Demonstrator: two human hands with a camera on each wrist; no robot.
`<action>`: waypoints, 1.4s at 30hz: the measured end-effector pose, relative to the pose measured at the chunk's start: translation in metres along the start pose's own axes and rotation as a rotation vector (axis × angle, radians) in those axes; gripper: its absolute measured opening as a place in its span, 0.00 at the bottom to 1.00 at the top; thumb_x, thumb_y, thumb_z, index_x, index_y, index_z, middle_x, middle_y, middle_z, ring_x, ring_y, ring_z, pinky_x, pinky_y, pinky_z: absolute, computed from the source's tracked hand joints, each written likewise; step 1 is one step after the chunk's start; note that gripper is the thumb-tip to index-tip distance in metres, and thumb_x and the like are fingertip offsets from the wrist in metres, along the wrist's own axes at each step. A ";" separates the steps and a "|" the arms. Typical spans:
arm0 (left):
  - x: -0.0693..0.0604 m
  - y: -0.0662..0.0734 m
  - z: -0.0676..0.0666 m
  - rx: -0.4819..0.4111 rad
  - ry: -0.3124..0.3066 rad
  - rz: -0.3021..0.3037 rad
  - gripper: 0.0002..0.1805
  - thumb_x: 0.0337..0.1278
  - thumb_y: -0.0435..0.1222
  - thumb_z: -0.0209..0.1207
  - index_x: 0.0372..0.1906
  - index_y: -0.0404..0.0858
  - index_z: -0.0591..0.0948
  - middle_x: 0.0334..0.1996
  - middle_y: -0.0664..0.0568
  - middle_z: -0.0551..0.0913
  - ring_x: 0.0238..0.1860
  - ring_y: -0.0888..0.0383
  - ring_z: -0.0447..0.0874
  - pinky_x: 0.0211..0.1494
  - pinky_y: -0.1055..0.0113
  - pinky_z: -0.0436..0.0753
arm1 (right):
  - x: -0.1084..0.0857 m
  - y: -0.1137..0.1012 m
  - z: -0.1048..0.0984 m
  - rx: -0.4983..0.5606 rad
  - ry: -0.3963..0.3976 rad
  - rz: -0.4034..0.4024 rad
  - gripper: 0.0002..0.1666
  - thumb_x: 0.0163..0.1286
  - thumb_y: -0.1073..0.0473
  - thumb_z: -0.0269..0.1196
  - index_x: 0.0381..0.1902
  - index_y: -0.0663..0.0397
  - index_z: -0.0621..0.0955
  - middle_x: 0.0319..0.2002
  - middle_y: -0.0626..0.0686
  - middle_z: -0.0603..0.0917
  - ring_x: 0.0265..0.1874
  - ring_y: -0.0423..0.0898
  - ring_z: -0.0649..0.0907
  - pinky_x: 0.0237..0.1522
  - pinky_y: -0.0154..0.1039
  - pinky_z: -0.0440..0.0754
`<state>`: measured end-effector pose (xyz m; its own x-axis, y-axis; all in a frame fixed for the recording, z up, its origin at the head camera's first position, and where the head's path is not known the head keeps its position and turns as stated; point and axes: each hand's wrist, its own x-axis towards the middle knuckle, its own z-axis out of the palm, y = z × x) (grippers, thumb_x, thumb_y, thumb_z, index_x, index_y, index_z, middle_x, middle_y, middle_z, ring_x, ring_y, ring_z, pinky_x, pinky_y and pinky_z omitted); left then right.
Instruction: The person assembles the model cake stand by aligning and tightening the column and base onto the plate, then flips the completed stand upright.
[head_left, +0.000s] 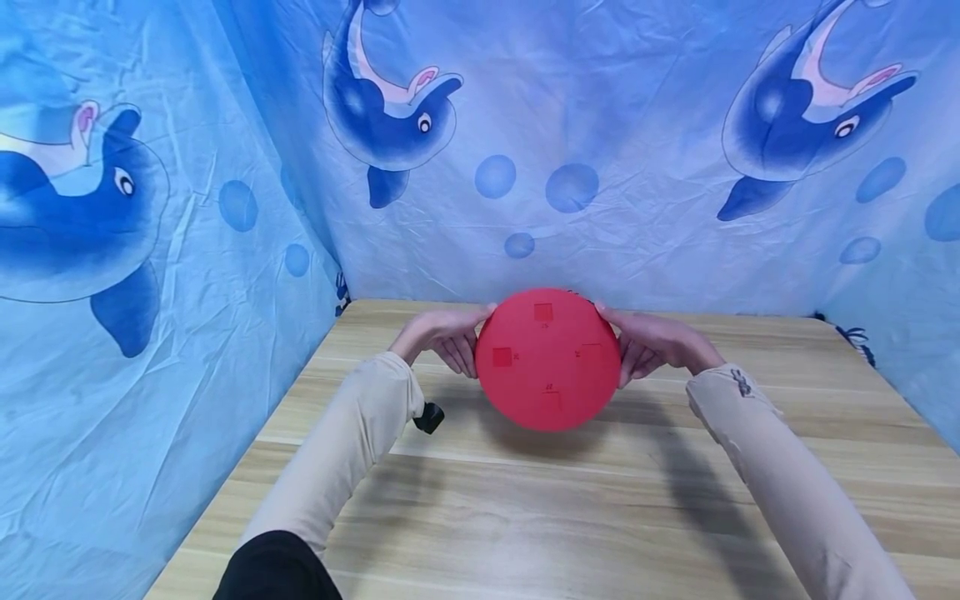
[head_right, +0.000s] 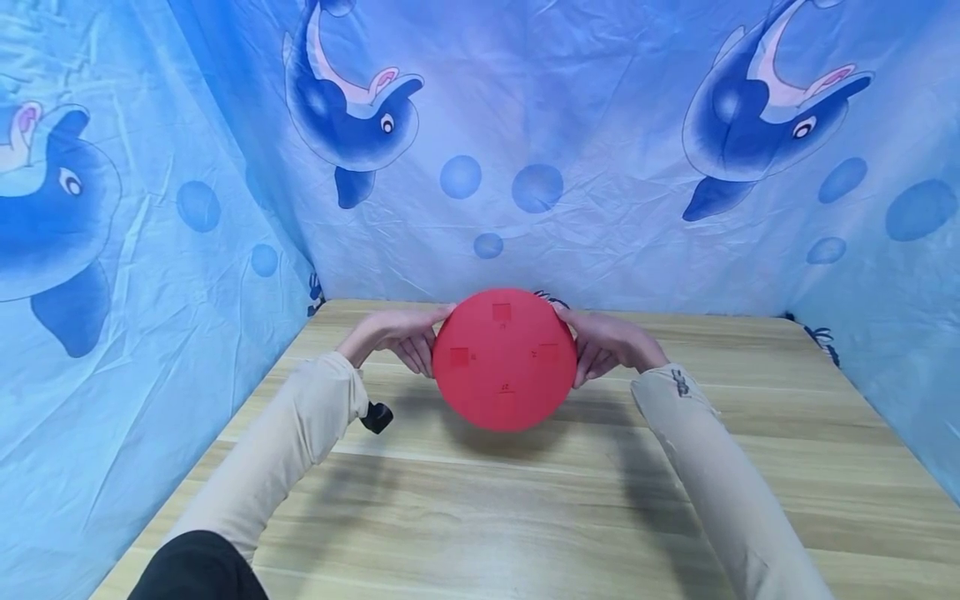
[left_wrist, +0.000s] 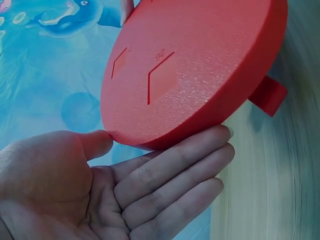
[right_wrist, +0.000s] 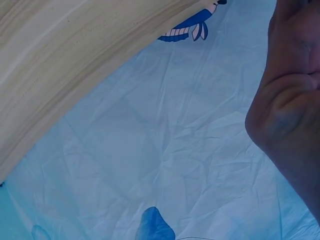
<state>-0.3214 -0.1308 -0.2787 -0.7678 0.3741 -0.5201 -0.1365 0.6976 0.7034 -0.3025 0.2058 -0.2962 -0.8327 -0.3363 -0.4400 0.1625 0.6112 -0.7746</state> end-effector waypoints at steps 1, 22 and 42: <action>0.000 0.000 0.000 0.003 -0.001 0.001 0.49 0.78 0.65 0.31 0.42 0.25 0.87 0.34 0.35 0.89 0.33 0.48 0.92 0.45 0.58 0.89 | 0.000 0.001 0.000 0.004 -0.001 -0.002 0.53 0.79 0.26 0.37 0.42 0.70 0.84 0.26 0.61 0.88 0.27 0.51 0.90 0.33 0.38 0.87; 0.028 -0.014 0.010 -0.069 0.169 0.091 0.33 0.81 0.56 0.45 0.28 0.34 0.84 0.20 0.44 0.85 0.21 0.53 0.87 0.34 0.62 0.89 | 0.018 0.024 0.000 0.112 0.019 0.009 0.37 0.84 0.38 0.44 0.41 0.66 0.83 0.26 0.57 0.88 0.24 0.44 0.86 0.29 0.32 0.82; 0.036 -0.024 0.015 -0.086 0.254 0.114 0.32 0.80 0.53 0.47 0.25 0.35 0.84 0.17 0.47 0.83 0.18 0.57 0.84 0.28 0.66 0.87 | 0.028 0.030 0.006 0.135 0.063 -0.019 0.34 0.85 0.41 0.44 0.40 0.65 0.81 0.23 0.54 0.87 0.22 0.40 0.85 0.25 0.30 0.79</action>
<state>-0.3361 -0.1244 -0.3215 -0.9120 0.2744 -0.3051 -0.0847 0.6016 0.7943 -0.3177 0.2103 -0.3352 -0.8670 -0.2986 -0.3990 0.2130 0.5017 -0.8384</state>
